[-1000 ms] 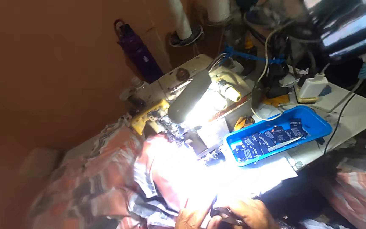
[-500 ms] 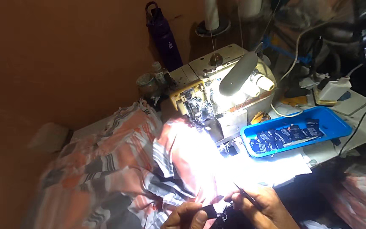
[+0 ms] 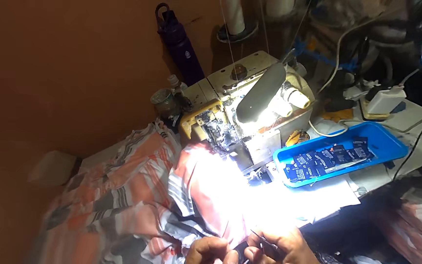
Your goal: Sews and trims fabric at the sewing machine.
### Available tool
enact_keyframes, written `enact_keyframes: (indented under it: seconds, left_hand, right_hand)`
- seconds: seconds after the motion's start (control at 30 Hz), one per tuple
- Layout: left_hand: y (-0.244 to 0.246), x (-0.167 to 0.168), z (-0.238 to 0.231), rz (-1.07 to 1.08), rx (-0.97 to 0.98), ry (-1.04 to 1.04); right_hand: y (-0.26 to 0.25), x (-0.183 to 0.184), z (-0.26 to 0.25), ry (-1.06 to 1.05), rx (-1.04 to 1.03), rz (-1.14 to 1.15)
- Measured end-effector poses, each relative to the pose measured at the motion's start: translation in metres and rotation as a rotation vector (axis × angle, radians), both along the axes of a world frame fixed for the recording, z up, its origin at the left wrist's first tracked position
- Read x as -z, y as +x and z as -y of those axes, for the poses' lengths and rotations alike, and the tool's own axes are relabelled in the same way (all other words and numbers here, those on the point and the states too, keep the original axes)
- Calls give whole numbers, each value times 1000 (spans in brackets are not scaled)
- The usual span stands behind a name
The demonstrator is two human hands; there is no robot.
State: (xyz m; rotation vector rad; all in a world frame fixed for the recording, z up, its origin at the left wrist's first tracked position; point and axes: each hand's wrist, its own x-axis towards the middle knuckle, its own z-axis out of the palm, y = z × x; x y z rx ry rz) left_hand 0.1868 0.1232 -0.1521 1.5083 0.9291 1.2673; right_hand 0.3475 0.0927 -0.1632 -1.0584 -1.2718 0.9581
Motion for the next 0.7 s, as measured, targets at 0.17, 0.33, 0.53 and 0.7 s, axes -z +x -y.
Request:
enact_keyframes:
  seconds: [0.17, 0.33, 0.53, 0.7]
  left_hand:
    - [4, -17, -20, -149, -5, 117]
    - [23, -34, -75, -211, -67, 232]
    - [48, -13, -115, -351, -215, 291]
    - [50, -12, -114, -376, -253, 318]
  right_hand:
    - [12, 5, -12, 42, 89, 54]
    - [22, 28, -65, 84, 343, 95]
    - [10, 37, -60, 32, 159, -31]
    - [11, 29, -52, 1, 179, -36]
